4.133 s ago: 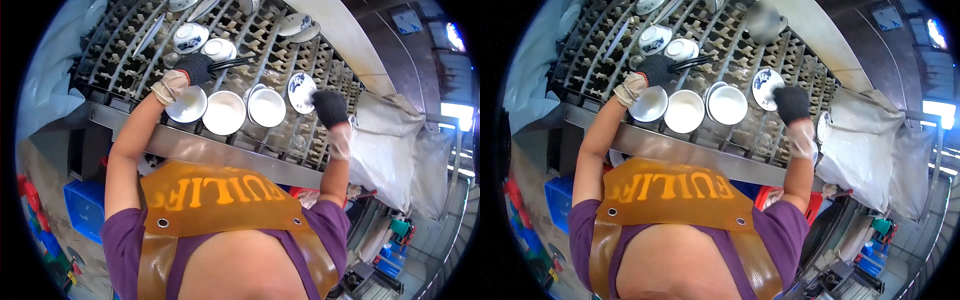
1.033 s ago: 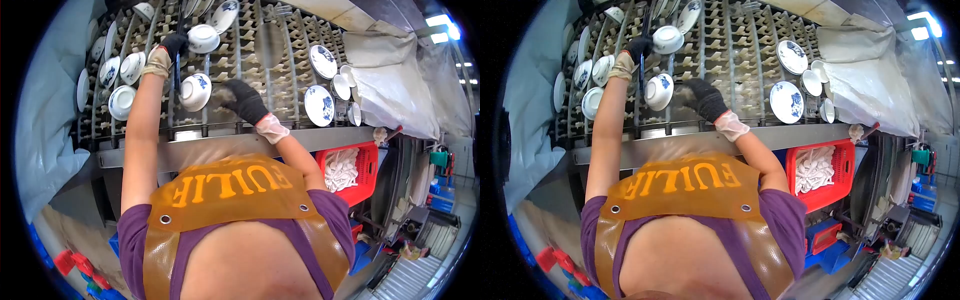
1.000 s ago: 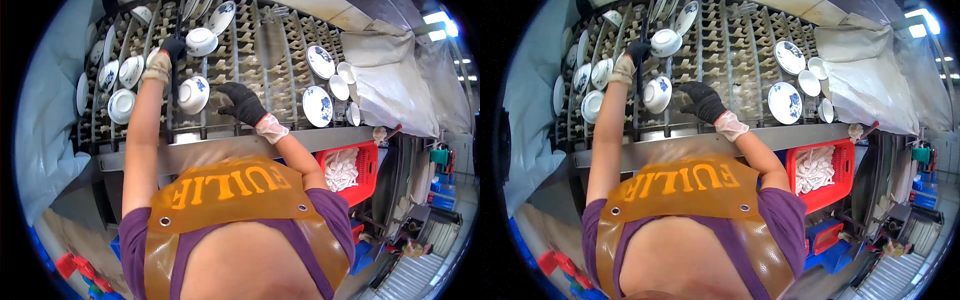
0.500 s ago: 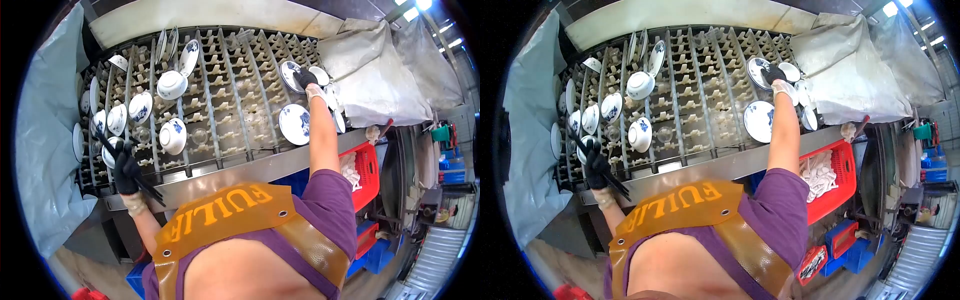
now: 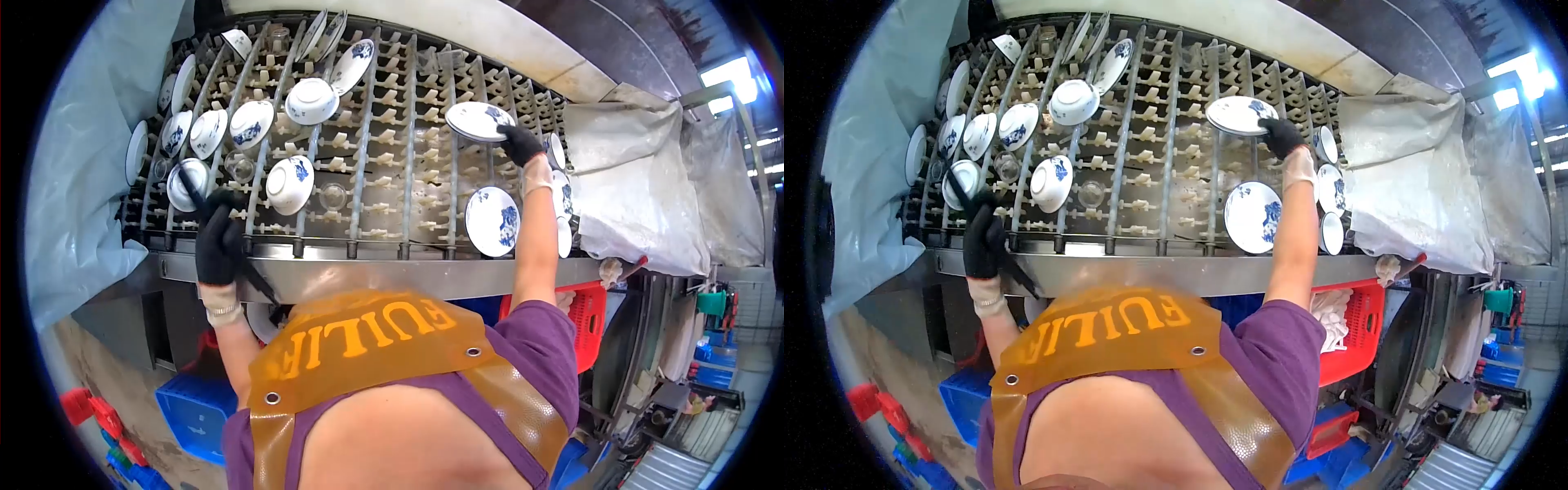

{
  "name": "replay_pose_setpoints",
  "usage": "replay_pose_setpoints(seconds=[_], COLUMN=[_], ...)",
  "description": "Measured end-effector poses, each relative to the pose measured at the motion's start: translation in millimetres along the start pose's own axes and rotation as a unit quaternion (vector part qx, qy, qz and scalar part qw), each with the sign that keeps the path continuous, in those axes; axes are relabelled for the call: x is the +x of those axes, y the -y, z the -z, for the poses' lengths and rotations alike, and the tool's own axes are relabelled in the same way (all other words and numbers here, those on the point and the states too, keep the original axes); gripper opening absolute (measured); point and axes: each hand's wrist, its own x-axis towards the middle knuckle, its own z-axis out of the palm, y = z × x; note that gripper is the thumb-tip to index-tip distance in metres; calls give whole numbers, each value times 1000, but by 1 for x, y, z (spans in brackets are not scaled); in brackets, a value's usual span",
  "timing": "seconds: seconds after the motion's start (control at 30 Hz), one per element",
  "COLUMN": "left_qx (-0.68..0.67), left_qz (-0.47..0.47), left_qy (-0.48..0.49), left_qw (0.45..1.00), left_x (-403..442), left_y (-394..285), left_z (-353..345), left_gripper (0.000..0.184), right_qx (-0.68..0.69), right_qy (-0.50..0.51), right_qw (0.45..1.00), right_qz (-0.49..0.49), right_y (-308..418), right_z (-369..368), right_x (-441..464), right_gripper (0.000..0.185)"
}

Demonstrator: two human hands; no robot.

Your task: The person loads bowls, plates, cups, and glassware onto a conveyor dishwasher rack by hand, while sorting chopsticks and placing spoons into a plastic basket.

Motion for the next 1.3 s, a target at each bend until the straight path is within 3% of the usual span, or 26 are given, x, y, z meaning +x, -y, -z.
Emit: replay_pose_setpoints(seconds=[0.03, 0.07, 0.1, 0.13, 0.17, 0.2, 0.23, 0.27, 0.3, 0.33, 0.4, 0.43, 0.47, 0.53, 0.6, 0.63, 0.67, 0.77, 0.87, 0.93, 1.03, 1.1, 1.17, 1.3], left_qx=[-91, 174, 198, 198, 218, 407, 428, 486, 508, 529, 598, 616, 619, 602, 599, 608, 592, 587, 561, 538, 595, 592, 584, 590], left_qz=[114, -20, -78, 22, -53, -81, -195, -212, -199, -189, -179, -133, -139, -154, -100, -151, -153, -114, -135, -96, -87, -87, -64, -79], left_qy=[-4, 101, 119, 125, 132, 102, 95, 105, 122, 140, 144, 148, 148, 97, 75, 59, 40, 43, 27, 55, 46, 44, 44, 37], left_qw=[989, 979, 970, 972, 966, 904, 877, 841, 829, 815, 768, 762, 759, 777, 791, 777, 790, 800, 816, 835, 798, 800, 808, 803], left_x=[11, 21, 41, 60, 73, 93, 113, 132, 146, 158, 178, 181, 187, 189, 198, 212, 211, 205, 213, 218, 218, 221, 223, 220], left_y=[-32, -55, -46, -49, -45, -43, -30, -23, -19, -16, 1, 0, 5, 5, 10, 31, 35, 23, 38, 35, 28, 34, 36, 32], left_z=[-29, -50, -63, -78, -97, -110, -122, -133, -145, -154, -160, -164, -164, -162, -152, -131, -124, -128, -121, -123, -129, -127, -124, -128], left_gripper=[27, 24, 22, 29, 34, 38, 40, 40, 40, 40, 46, 45, 41, 36, 35, 37, 37, 37, 39, 39, 42, 42, 43, 44], right_qx=[92, 181, 427, 635, 569, 615, 569, 403, 274, 6, -14, 90, 194, 100, 21, 62, 91, 77, 51, 5, 23, 26, -130, -161], right_qy=[35, 68, 3, -59, -121, -57, 20, 32, 41, 18, 38, 58, 72, 92, 75, 109, 138, 44, 143, 174, 65, 18, 45, 117], right_qw=[988, 952, 833, 638, 746, 648, 720, 872, 947, 1000, 999, 983, 924, 933, 922, 928, 903, 919, 928, 942, 974, 984, 991, 978], right_qz=[-122, -237, -351, -432, -325, -446, -397, -276, -163, 8, 25, -152, -321, -333, -380, -351, -396, -384, -340, -288, -214, -178, 1, -68], right_y=[-17, -34, -20, 8, 33, 68, 64, 86, 77, 86, 72, 74, 73, 48, 35, 23, 34, 48, 53, 66, 49, 22, -27, -40], right_z=[-24, -48, -40, -25, -25, 6, -1, 4, -19, -14, -27, -24, -19, -36, -76, -96, -96, -110, -75, -58, -79, -85, -113, -102], right_x=[7, 14, 34, 62, 78, 106, 119, 134, 144, 152, 176, 188, 199, 208, 213, 208, 214, 215, 225, 233, 244, 247, 248, 257], right_gripper=[20, 23, 20, 19, 21, 26, 26, 26, 28, 30, 46, 48, 50, 61, 69, 77, 80, 82, 67, 62, 51, 46, 43, 44])
